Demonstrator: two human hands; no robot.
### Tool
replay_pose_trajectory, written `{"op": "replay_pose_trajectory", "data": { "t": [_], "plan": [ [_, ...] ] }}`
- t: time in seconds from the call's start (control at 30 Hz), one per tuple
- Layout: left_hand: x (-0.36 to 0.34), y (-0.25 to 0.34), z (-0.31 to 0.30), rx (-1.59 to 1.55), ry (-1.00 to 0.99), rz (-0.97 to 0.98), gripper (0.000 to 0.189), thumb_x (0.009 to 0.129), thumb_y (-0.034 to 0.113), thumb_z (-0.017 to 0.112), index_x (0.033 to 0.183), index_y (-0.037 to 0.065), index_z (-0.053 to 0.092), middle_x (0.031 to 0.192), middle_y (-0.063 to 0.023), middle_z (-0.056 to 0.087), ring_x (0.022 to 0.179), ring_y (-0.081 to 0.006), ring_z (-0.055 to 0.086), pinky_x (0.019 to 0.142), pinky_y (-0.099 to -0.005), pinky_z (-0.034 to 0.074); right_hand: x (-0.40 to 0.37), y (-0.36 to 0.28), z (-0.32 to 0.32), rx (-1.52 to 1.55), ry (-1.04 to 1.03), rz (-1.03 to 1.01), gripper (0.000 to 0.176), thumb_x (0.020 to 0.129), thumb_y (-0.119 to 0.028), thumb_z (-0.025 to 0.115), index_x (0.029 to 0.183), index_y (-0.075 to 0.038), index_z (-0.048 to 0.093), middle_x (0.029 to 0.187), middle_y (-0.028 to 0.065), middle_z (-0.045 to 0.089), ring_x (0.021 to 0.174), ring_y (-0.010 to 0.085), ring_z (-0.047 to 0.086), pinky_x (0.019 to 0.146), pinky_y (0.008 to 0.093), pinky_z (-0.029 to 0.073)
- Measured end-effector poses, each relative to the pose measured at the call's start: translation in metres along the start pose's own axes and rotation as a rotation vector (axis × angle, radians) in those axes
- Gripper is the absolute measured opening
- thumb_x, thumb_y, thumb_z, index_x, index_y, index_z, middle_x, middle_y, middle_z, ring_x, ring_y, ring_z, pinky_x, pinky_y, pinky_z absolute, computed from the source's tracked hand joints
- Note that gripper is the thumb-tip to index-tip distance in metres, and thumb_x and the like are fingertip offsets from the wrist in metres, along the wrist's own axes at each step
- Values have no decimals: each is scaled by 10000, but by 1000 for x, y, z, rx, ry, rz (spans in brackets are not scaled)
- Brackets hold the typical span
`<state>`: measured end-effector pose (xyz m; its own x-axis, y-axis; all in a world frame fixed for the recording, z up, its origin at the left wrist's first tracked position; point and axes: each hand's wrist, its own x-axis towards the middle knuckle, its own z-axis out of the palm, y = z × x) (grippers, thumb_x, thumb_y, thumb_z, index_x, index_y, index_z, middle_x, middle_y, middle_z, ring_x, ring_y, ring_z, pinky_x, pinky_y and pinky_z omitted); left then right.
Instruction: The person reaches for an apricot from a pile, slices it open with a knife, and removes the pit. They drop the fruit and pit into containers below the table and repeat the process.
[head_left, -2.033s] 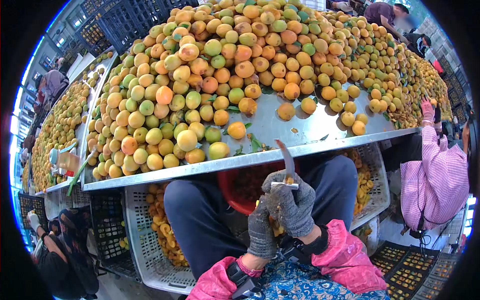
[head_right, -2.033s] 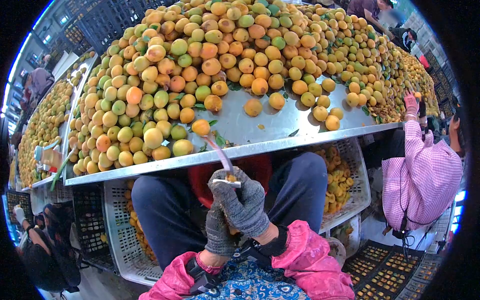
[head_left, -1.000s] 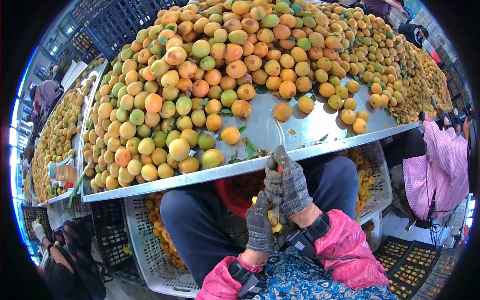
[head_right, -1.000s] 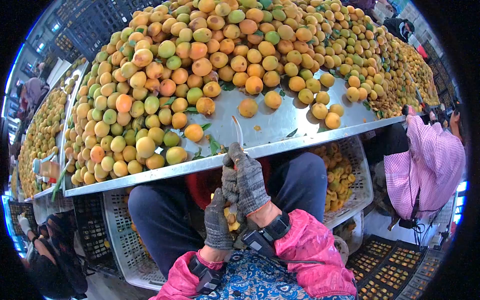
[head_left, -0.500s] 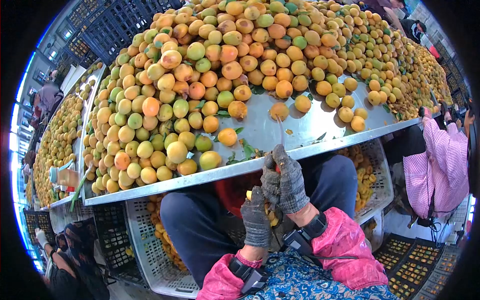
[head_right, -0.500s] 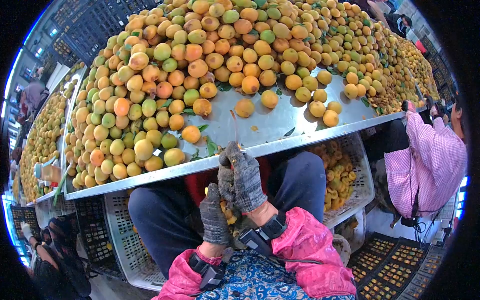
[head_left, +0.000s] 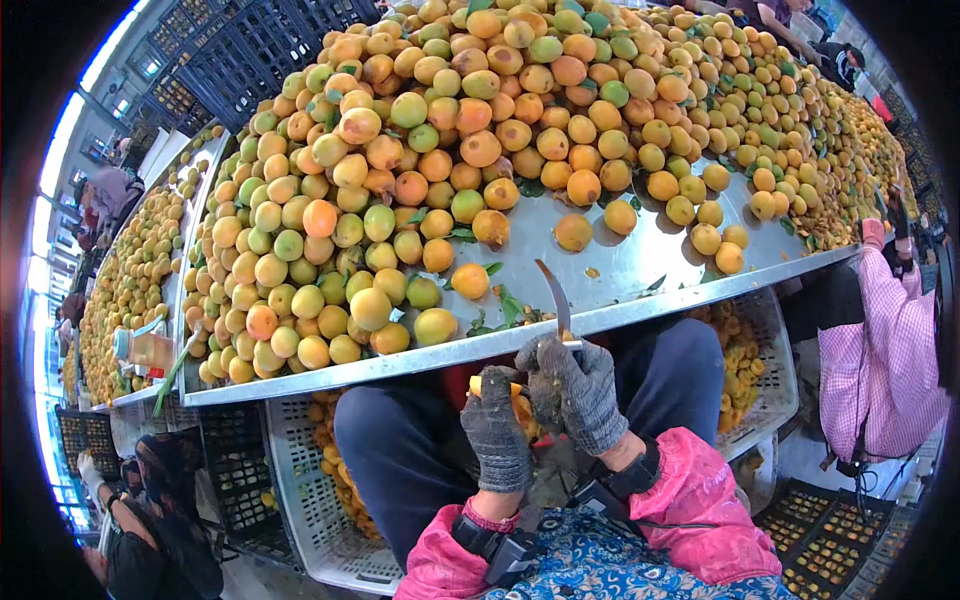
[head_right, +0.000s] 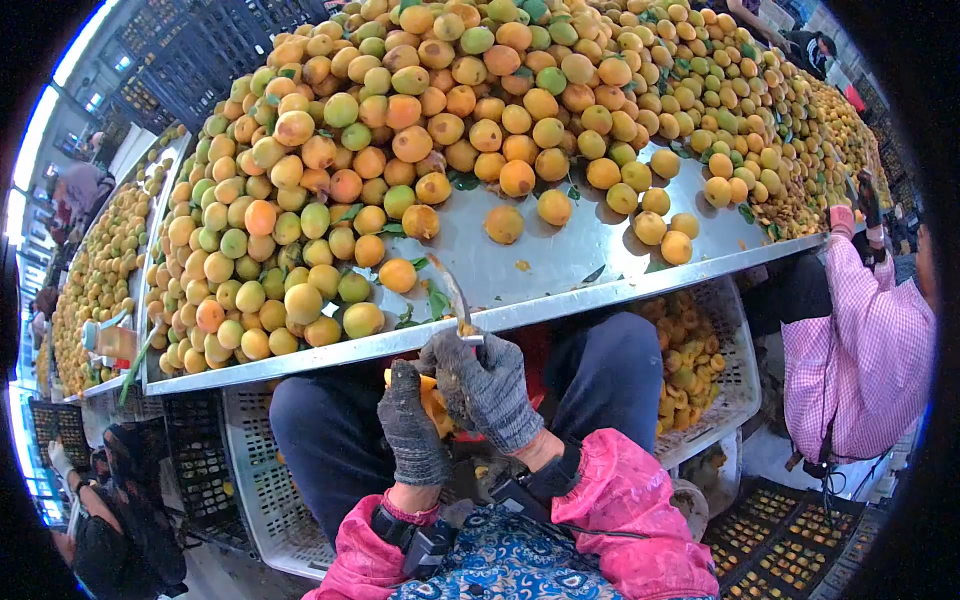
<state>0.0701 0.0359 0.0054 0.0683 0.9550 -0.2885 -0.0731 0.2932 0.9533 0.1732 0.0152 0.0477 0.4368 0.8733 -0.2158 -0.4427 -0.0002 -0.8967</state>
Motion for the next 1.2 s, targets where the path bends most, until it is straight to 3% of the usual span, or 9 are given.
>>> {"op": "replay_pose_trajectory", "data": {
  "t": [0.17, 0.27, 0.4, 0.47, 0.73, 0.87, 1.03, 1.1, 1.2],
  "plan": [
    [3, 22, -10, -572, -187, -484, 355, 941, 420, 527, 937, 72, 592, 767, -55, 616, 712, -182, 614, 654, -311, 530, -15, -16, -11, -331, 115, -47, 183, 863, -145, 687, 971, 1, 667, 810, 16, 669, 761, 60, 594, 688, 234, 504],
    [6, 31, -5, -664, -79, -502, 395, 906, 470, 563, 963, 79, 567, 796, -88, 615, 722, -219, 625, 662, -358, 552, -26, -13, -20, -409, -256, -169, 294, 841, -130, 701, 1103, -17, 634, 1009, 81, 690, 924, 81, 621, 795, 275, 513],
    [5, 29, -11, -756, -164, -577, 448, 872, 493, 609, 980, 60, 566, 823, -117, 622, 725, -243, 627, 663, -381, 558, -39, -11, -20, -780, -366, -273, 338, 798, -132, 727, 1124, -93, 650, 923, 115, 700, 800, 196, 696, 727, 295, 537],
    [4, 27, -14, -765, -184, -649, 507, 863, 520, 602, 970, 26, 570, 812, -139, 625, 711, -261, 629, 660, -393, 558, -39, -8, -22, -1023, -384, -529, 408, 787, -226, 699, 1180, -149, 627, 891, 149, 672, 686, 304, 667, 617, 350, 539],
    [-6, 32, -18, -865, -268, -795, 549, 863, 576, 561, 960, 36, 574, 721, -128, 592, 624, -265, 594, 592, -365, 535, -51, -14, -21, -1110, -467, -615, 421, 706, -160, 724, 1123, -178, 661, 821, 103, 675, 636, 294, 645, 568, 355, 513],
    [-23, 34, -13, -748, -232, -622, 525, 859, 560, 582, 972, 48, 578, 763, -119, 608, 615, -232, 600, 538, -332, 525, -58, -4, -13, -1032, -307, -541, 234, 759, -188, 715, 975, -113, 669, 749, 129, 642, 644, 325, 634, 568, 371, 506],
    [-27, 50, -16, -680, -165, -447, 475, 891, 518, 568, 988, 53, 586, 814, -92, 620, 679, -196, 606, 590, -312, 522, -54, -1, 0, -1104, -265, -613, 228, 788, -226, 701, 969, -92, 665, 799, 126, 660, 659, 283, 661, 578, 367, 517],
    [-23, 63, -24, -354, -147, -82, 407, 940, 460, 521, 979, 60, 588, 816, -77, 616, 711, -171, 604, 598, -294, 507, -58, -14, 15, -562, -175, -454, 189, 803, -158, 704, 968, -69, 680, 859, 125, 683, 749, 218, 690, 654, 312, 532],
    [-17, 106, -71, -203, -131, 147, 211, 920, 266, 610, 958, 61, 574, 702, -21, 591, 483, -80, 498, 417, -207, 379, -59, -23, 11, -601, -110, -425, 177, 819, -95, 688, 987, -38, 679, 889, 108, 696, 801, 182, 687, 700, 287, 531]
  ]
}}
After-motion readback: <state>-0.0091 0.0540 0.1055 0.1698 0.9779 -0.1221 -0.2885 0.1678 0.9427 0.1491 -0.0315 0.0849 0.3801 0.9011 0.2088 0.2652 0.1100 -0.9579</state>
